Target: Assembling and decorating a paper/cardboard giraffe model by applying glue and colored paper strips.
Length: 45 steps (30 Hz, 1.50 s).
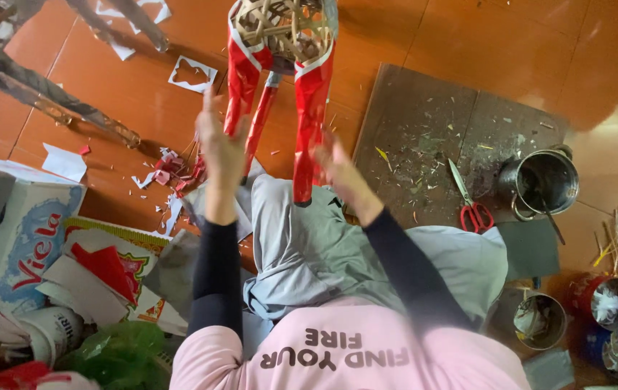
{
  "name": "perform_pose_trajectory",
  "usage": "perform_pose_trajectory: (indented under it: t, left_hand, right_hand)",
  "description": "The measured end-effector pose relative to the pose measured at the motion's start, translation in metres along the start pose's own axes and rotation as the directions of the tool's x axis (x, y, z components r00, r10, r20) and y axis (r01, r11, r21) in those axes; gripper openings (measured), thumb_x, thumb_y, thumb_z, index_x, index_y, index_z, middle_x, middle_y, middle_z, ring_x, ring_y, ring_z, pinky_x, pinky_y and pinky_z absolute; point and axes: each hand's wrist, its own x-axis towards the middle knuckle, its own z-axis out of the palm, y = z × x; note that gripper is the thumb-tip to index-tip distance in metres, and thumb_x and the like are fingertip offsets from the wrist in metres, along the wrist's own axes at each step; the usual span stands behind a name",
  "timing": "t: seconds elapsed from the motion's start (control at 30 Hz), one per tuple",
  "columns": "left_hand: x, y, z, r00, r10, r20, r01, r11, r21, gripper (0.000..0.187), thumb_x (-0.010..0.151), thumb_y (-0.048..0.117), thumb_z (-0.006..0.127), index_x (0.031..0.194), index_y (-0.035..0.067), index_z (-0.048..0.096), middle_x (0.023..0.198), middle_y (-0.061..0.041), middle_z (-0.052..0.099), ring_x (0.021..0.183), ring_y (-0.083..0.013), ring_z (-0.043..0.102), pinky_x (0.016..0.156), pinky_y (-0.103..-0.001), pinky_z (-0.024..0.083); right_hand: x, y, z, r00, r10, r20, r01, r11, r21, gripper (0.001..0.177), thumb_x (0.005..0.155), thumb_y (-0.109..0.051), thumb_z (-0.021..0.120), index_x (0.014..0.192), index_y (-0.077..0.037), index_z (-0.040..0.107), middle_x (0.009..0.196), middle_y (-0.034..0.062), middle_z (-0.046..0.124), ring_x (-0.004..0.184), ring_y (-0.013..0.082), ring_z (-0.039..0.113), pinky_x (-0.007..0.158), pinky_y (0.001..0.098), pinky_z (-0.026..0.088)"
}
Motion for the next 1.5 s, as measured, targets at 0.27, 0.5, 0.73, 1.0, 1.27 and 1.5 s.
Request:
perform_pose_trajectory:
  t: [0.27,0.5,0.73,1.0,1.27,1.5]
  left_hand:
    - [-0.039,-0.065,-0.041,0.669,-0.288,0.686,0.684,0.599,-0.415,0.078,0.092,0.013,0.082,0.156,-0.005,0.041,0.132,-0.016,0.067,0.115,-0.0186,0.067,0.1,-0.032,0.055]
    - [-0.042,-0.036,-0.005,0.678,-0.477,0.559,0.68,0.695,-0.233,0.078,0.086,0.013,0.085,0.151,-0.001,0.043,0.12,-0.011,0.066,0.1,-0.0142,0.065,0.088,-0.03,0.056]
    - [-0.052,-0.059,0.006,0.784,-0.363,0.503,0.507,0.842,-0.183,0.096,0.084,0.017,0.087,0.159,0.001,0.029,0.124,-0.014,0.066,0.109,-0.0184,0.065,0.095,-0.031,0.053]
    - [-0.081,-0.084,-0.016,0.729,-0.38,0.57,0.626,0.707,-0.329,0.098,0.103,0.023,0.073,0.169,0.014,0.001,0.117,-0.009,0.068,0.102,-0.0168,0.064,0.093,-0.031,0.054]
    - [-0.197,-0.15,-0.089,0.672,-0.74,-0.026,0.657,0.611,-0.441,0.026,0.101,0.008,0.073,0.124,0.0,0.064,0.093,-0.003,0.071,0.076,-0.0073,0.065,0.066,-0.022,0.053]
    - [-0.292,-0.147,-0.084,0.469,-0.875,-0.12,0.83,0.483,-0.281,0.012,0.093,0.01,0.076,0.088,0.0,0.071,0.07,0.0,0.068,0.056,-0.0055,0.057,0.049,-0.021,0.042]
  right_hand:
    - [-0.048,-0.02,0.024,0.932,-0.267,0.246,0.288,0.956,-0.051,0.115,0.083,-0.011,0.083,0.167,-0.013,0.005,0.164,0.0095,0.035,0.146,0.0213,0.044,0.12,0.0388,0.04]
    - [-0.02,-0.014,-0.033,0.913,-0.317,0.256,0.34,0.939,-0.053,0.104,0.087,-0.001,0.079,0.17,-0.005,0.016,0.174,0.0127,0.026,0.16,0.0223,0.025,0.129,0.0383,0.025]
    - [-0.026,-0.009,-0.027,0.927,-0.329,0.181,0.34,0.94,-0.029,0.103,0.09,-0.001,0.078,0.168,-0.008,0.011,0.171,0.0122,0.024,0.155,0.0241,0.029,0.126,0.0379,0.031]
    - [-0.043,0.003,-0.045,0.955,-0.212,0.209,0.181,0.971,0.158,0.1,0.092,-0.013,0.074,0.164,-0.02,0.004,0.135,0.0151,0.065,0.121,0.0222,0.067,0.103,0.0397,0.058]
    - [-0.06,0.101,-0.164,0.989,-0.043,-0.144,0.027,0.994,-0.111,0.02,0.1,-0.011,0.066,0.117,-0.005,0.075,0.107,0.0033,0.076,0.092,0.0089,0.071,0.079,0.0236,0.057]
    - [-0.095,0.151,-0.219,0.943,-0.02,-0.333,-0.073,0.962,-0.264,0.01,0.097,-0.01,0.074,0.104,-0.002,0.075,0.09,0.0042,0.075,0.074,0.0074,0.067,0.068,0.0208,0.054]
